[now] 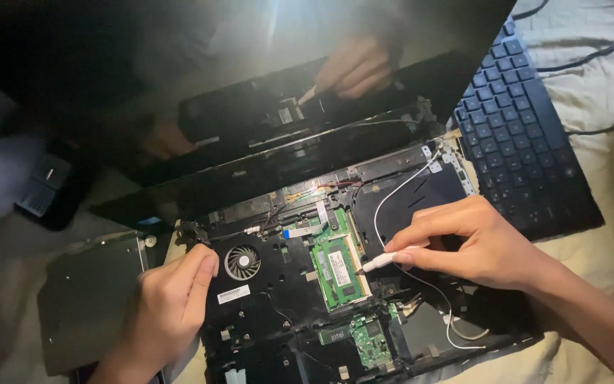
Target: Repairing a laptop by adjusting internal components like the RAM module and internal wiring using a small tool.
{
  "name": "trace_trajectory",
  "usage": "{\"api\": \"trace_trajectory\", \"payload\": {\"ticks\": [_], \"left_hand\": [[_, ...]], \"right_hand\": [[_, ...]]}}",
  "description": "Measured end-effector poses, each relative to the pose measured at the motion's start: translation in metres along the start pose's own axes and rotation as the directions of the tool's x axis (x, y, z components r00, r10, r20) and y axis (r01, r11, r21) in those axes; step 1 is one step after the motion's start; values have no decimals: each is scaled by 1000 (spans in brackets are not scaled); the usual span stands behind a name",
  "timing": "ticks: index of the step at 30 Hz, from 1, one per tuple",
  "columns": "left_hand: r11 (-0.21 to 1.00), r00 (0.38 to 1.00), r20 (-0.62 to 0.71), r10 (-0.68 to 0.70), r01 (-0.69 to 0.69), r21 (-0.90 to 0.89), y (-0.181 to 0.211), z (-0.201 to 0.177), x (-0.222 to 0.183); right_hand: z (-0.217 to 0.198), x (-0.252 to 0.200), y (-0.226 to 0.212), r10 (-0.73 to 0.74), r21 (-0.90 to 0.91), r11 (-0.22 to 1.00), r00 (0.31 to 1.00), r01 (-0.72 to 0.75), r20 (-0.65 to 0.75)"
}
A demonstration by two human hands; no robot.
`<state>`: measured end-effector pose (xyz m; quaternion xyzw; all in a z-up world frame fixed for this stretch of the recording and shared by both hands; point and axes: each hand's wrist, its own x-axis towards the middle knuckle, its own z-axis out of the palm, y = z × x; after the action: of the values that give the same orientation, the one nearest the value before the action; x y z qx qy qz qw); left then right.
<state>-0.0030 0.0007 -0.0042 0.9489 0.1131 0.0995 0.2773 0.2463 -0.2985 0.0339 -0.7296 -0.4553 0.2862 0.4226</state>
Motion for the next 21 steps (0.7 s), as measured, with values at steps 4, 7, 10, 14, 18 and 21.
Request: {"api": "trace_trajectory", "payload": {"ticks": [4, 7, 10, 14, 18, 21], "left_hand": [[1000, 1000, 0, 14, -14, -13, -1, 1, 1], [1000, 1000, -6, 4, -4, -5, -2, 3, 1], [1000, 999, -28, 24, -25, -10, -2, 5, 1], [1000, 1000, 6, 10, -10, -5, -3, 3, 0], [1000, 1000, -3, -4, 4, -12, -3, 5, 0], [1000, 1000, -10, 29, -29, -8, -1, 3, 1]], "right_hand": [[1, 1, 1, -25, 27, 999, 1000, 25, -12], [0, 0, 2, -36, 37, 999, 999, 36, 6], [0, 0, 3, -28, 29, 999, 1000, 28, -2], [0, 0, 4, -31, 26, 999, 1000, 31, -4], [-1, 0, 3, -44, 13, 999, 999, 44, 12], [0, -1, 2, -32, 23, 999, 999, 32, 1]]}}
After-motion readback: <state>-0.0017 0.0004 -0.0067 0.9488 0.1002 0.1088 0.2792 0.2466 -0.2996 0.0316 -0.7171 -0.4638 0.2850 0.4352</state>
